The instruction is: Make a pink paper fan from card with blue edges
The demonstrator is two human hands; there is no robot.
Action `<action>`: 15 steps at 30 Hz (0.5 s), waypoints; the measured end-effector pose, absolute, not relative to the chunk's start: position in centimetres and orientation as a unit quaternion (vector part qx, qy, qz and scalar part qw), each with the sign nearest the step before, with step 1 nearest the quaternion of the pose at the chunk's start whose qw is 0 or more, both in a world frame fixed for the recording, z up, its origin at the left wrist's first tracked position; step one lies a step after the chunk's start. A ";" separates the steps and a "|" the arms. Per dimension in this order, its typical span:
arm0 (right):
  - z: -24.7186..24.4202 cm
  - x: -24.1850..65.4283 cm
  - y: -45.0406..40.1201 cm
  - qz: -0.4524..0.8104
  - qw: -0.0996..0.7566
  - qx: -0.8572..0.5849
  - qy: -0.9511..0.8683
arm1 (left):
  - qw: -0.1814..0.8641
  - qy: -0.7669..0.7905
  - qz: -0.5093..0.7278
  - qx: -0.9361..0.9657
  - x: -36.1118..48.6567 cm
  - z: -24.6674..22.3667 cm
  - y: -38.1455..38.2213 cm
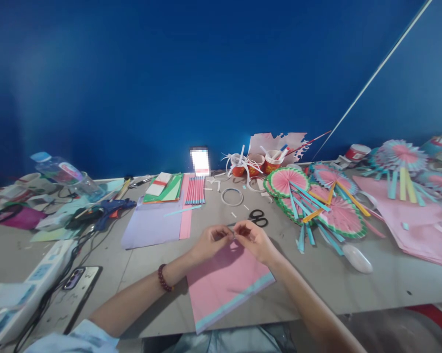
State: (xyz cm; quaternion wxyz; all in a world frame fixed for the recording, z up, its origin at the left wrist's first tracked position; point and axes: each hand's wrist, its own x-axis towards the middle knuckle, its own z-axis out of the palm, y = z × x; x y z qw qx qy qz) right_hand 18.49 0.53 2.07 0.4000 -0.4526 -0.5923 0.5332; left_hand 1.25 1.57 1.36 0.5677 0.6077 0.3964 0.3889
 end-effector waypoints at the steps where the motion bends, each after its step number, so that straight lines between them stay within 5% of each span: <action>1: 2.1 18.4 0.5 0.535 0.403 -0.450 -0.591 | 0.575 0.396 0.389 0.601 1.3 1.4 1.5; 7: 2.0 18.5 0.4 0.524 0.420 -0.449 -0.589 | 0.683 0.403 0.388 0.469 1.1 1.1 1.9; 15: 2.9 20.5 1.9 0.451 0.422 -0.518 -0.592 | 0.684 0.444 0.430 0.388 -0.3 1.5 2.6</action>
